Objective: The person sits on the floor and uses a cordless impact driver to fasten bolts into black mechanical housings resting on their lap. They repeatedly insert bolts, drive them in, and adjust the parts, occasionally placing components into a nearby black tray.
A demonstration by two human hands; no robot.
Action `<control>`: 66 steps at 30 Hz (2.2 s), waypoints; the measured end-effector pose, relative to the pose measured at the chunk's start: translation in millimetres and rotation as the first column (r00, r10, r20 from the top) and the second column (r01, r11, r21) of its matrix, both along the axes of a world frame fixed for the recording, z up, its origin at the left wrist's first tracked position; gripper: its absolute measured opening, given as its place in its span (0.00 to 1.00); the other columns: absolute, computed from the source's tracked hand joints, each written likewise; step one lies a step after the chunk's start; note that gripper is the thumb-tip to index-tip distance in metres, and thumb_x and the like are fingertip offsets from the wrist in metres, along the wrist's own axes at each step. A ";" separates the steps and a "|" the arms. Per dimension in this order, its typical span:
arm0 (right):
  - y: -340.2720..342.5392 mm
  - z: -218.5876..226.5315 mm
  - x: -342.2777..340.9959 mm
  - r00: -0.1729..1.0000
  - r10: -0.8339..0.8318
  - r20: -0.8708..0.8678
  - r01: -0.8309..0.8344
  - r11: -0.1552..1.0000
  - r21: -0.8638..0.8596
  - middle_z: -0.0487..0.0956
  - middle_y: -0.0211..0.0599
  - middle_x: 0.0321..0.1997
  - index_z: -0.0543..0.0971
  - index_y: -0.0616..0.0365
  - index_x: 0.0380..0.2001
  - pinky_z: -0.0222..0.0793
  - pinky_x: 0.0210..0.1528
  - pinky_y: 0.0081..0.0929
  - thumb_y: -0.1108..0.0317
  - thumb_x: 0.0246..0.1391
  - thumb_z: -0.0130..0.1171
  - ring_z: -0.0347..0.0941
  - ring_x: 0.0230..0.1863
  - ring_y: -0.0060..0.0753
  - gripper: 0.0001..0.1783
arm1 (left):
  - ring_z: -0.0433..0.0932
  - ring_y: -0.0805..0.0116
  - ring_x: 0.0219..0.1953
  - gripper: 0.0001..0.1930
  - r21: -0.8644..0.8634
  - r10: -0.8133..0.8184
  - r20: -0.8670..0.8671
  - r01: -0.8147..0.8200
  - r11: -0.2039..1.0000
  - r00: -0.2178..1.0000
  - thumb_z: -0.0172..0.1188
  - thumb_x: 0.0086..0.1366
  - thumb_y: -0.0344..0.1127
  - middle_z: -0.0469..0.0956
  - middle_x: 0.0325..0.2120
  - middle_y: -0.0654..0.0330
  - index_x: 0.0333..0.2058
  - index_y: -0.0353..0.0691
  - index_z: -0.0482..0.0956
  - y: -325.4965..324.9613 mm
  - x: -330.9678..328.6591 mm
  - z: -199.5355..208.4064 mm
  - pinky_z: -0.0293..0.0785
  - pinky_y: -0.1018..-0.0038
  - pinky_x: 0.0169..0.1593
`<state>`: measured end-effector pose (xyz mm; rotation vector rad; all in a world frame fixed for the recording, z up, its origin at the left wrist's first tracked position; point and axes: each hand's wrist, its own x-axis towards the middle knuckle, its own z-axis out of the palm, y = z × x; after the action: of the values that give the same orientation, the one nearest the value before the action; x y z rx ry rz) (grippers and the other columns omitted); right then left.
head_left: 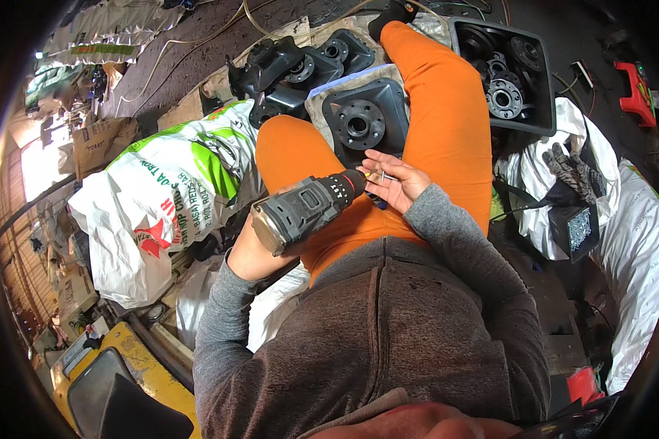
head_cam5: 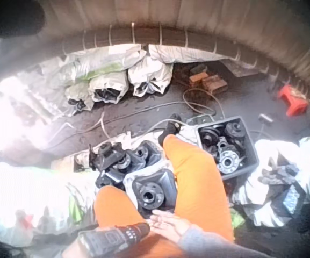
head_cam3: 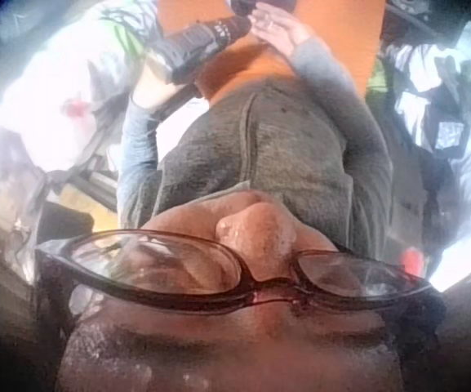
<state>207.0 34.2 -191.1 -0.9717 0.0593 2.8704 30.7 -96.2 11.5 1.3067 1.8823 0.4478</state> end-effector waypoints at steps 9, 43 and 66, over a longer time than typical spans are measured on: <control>-5.8 -2.7 3.2 0.998 0.031 0.049 -0.039 0.985 0.169 0.80 0.39 0.42 0.71 0.59 0.50 0.76 0.30 0.19 0.68 0.63 0.55 0.76 0.33 0.22 0.15 | 0.78 0.57 0.46 0.27 0.069 0.019 0.003 -0.019 0.997 1.000 0.67 0.48 0.27 0.78 0.45 0.51 0.50 0.33 0.74 -13.1 8.2 -2.7 0.73 0.67 0.52; 20.1 11.6 -5.5 0.964 0.266 -0.013 -0.261 0.953 0.151 0.60 0.18 0.17 0.74 0.62 0.46 0.47 0.13 0.12 0.55 0.65 0.53 0.49 0.14 0.10 0.19 | 0.78 0.57 0.46 0.29 0.037 -0.195 -0.045 0.196 0.980 0.980 0.67 0.47 0.27 0.77 0.46 0.52 0.51 0.35 0.72 10.7 -25.7 6.3 0.73 0.65 0.51; 20.1 -43.2 -76.9 0.811 -0.291 0.508 -0.067 0.816 0.574 0.78 0.28 0.25 0.76 0.64 0.31 0.64 0.28 0.18 0.58 0.58 0.62 0.67 0.26 0.14 0.17 | 0.80 0.54 0.34 0.20 -0.338 -0.165 -0.155 0.105 0.935 0.974 0.66 0.46 0.28 0.80 0.32 0.50 0.42 0.34 0.77 119.8 -65.3 -30.2 0.76 0.66 0.41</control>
<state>130.1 54.3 -234.3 -1.5484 -0.7233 2.1153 -34.6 23.6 -18.7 1.2710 1.8987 -0.0609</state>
